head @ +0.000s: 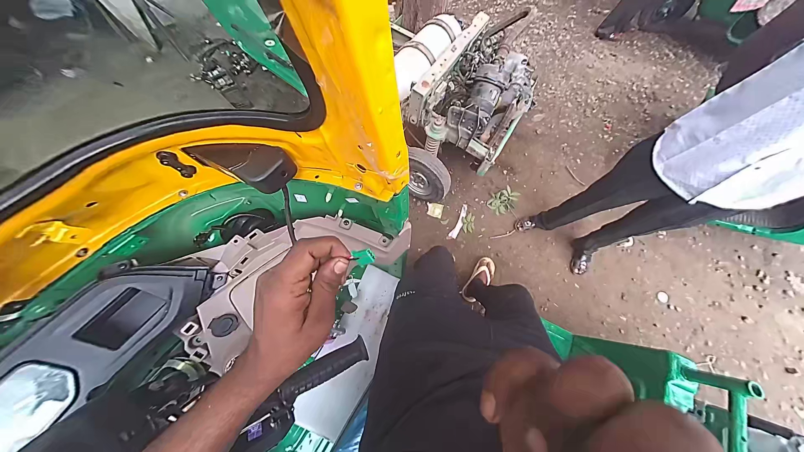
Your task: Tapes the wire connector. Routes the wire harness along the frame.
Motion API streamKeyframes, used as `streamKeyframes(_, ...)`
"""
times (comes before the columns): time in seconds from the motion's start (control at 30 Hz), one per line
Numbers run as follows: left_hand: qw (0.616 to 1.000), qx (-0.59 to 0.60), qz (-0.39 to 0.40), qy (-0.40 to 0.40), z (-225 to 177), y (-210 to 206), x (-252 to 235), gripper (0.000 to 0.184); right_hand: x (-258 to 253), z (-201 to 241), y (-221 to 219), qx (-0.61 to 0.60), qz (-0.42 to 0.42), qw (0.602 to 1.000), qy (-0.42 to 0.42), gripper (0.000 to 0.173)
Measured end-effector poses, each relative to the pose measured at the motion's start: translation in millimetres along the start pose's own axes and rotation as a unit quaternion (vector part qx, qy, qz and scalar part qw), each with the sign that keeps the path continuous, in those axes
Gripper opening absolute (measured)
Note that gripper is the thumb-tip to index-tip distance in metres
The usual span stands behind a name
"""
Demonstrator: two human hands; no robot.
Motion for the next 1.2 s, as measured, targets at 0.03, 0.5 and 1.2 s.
streamKeyframes(0.03,1.000,-0.005,0.001,-0.003,-1.4,0.0,0.3,0.020,-1.9,-17.4,8.3,0.029,0.012,1.000,0.001,0.024)
streamKeyframes(0.5,0.999,-0.041,0.026,-0.020,-7.9,-7.6,2.1,0.017,-45.0,-146.9,-17.0,-0.173,-0.060,0.961,-0.205,0.047)
streamKeyframes(1.2,0.997,-0.057,0.026,-0.046,-11.1,-11.0,4.4,0.021,-41.8,-154.2,-21.0,-0.201,-0.090,0.955,-0.199,0.045)
Point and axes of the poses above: each hand's wrist, its own x-axis away from the middle knuckle, its own y-axis out of the back of the hand, z = x × y, the point moved 4 cm from there along -x, towards the middle knuckle, and after that the axes turned 9 degrees about -y, right-handed, at the moved point
